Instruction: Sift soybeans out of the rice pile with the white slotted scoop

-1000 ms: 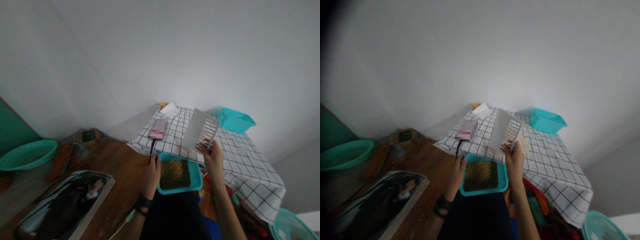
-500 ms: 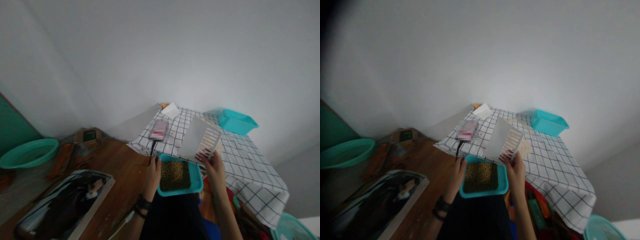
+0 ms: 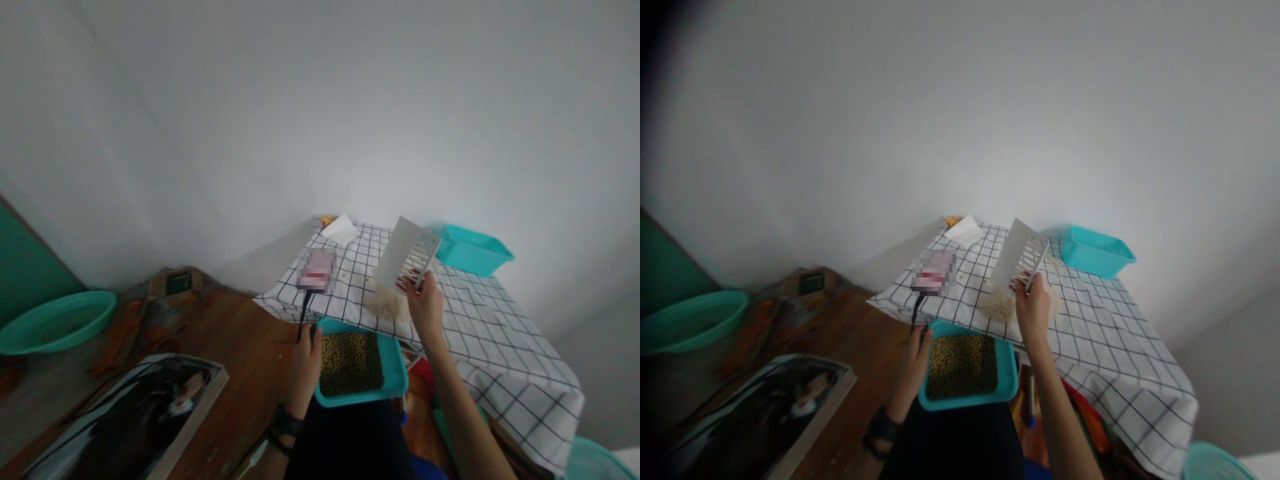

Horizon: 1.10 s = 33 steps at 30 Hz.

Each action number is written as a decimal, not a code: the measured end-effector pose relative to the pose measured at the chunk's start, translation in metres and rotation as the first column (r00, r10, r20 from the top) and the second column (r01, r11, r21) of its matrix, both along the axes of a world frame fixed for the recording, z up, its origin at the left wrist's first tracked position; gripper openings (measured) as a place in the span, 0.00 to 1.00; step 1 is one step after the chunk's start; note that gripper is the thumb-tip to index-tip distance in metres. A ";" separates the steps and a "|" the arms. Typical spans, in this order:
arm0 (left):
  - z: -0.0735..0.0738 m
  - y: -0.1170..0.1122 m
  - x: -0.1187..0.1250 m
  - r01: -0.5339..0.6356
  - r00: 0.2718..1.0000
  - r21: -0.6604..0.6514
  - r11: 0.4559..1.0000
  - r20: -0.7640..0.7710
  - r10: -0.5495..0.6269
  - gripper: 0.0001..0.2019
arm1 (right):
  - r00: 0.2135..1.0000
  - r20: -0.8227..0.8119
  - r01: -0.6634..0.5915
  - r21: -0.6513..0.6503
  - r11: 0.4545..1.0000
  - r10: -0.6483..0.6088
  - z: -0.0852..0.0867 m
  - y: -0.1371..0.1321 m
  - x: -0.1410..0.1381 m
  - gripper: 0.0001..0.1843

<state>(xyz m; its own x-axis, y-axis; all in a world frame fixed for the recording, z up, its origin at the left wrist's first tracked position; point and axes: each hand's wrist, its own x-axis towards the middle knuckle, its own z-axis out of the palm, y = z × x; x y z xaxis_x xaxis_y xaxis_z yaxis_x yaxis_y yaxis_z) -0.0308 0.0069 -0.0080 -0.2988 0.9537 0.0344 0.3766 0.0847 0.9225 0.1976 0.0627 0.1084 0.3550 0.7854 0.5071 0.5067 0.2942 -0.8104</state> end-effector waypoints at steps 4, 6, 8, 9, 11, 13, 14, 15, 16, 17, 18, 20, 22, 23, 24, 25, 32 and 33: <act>0.001 -0.002 -0.001 0.012 1.000 0.019 1.000 0.022 -0.013 0.23 | 0.992 0.123 0.031 -0.020 0.999 -0.029 0.001 0.018 -0.010 0.09; 0.000 -0.002 -0.001 0.014 0.999 0.018 1.000 0.030 -0.015 0.23 | 0.987 0.160 0.020 -0.025 0.999 -0.016 -0.002 0.020 -0.014 0.08; 0.000 -0.001 -0.001 0.011 0.999 0.012 1.000 0.036 -0.011 0.25 | 0.984 0.181 0.005 -0.029 1.000 0.000 -0.006 0.019 -0.018 0.09; 0.000 0.000 -0.001 0.008 0.999 0.009 1.000 0.037 -0.008 0.25 | 0.983 0.185 -0.004 -0.031 1.000 0.009 -0.009 0.018 -0.019 0.10; 0.000 0.001 -0.001 0.003 0.999 0.006 1.000 0.038 -0.003 0.26 | 0.982 0.186 -0.021 -0.031 0.999 0.026 -0.014 0.014 -0.022 0.12; 0.000 0.002 -0.001 -0.005 0.999 0.003 1.000 0.036 0.005 0.26 | 0.983 0.181 -0.032 -0.030 0.999 0.037 -0.020 0.009 -0.024 0.15; 0.000 0.002 -0.001 -0.006 0.999 0.002 1.000 0.035 0.006 0.26 | 0.983 0.179 -0.037 -0.031 0.999 0.042 -0.022 0.007 -0.025 0.16; 0.000 0.002 -0.001 -0.006 0.999 0.004 1.000 0.034 0.006 0.26 | 0.983 0.179 -0.043 -0.032 0.999 0.048 -0.024 0.004 -0.026 0.17; -0.001 0.002 -0.001 -0.005 0.999 0.006 1.000 0.032 0.004 0.26 | 0.982 0.181 -0.049 -0.035 0.998 0.054 -0.026 0.001 -0.027 0.17; -0.001 0.002 -0.001 -0.004 1.000 0.007 1.000 0.030 0.004 0.26 | 0.981 0.185 -0.053 -0.039 0.998 0.060 -0.027 -0.002 -0.028 0.17; -0.002 0.002 -0.001 -0.004 1.000 0.006 1.000 0.028 0.004 0.25 | 0.980 0.191 -0.056 -0.042 0.998 0.063 -0.028 -0.004 -0.030 0.17; -0.004 0.002 -0.002 -0.010 1.000 0.002 1.000 0.025 0.010 0.24 | 0.977 0.205 -0.050 -0.047 0.998 0.059 -0.029 -0.009 -0.033 0.17; -0.006 0.002 -0.002 -0.021 1.000 -0.003 1.000 0.021 0.021 0.25 | 0.975 0.216 -0.042 -0.049 0.998 0.051 -0.030 -0.011 -0.039 0.17; -0.007 0.002 -0.003 -0.026 0.999 -0.002 1.000 0.019 0.026 0.25 | 0.975 0.219 -0.040 -0.049 0.998 0.049 -0.030 -0.011 -0.042 0.18; -0.009 0.002 -0.003 -0.028 0.999 0.001 1.000 0.017 0.028 0.25 | 0.974 0.221 -0.038 -0.048 0.998 0.048 -0.029 -0.010 -0.045 0.18; -0.009 0.002 -0.003 -0.029 0.999 0.005 1.000 0.015 0.029 0.25 | 0.974 0.221 -0.037 -0.047 0.998 0.046 -0.029 -0.008 -0.048 0.19; -0.010 -0.001 -0.005 -0.024 0.999 0.022 0.999 0.023 0.024 0.25 | 0.976 0.215 -0.029 -0.062 0.998 0.041 -0.023 0.015 -0.070 0.15; -0.010 -0.001 -0.005 -0.023 0.999 0.024 0.999 0.026 0.022 0.25 | 0.976 0.214 -0.032 -0.066 0.997 0.045 -0.022 0.017 -0.073 0.15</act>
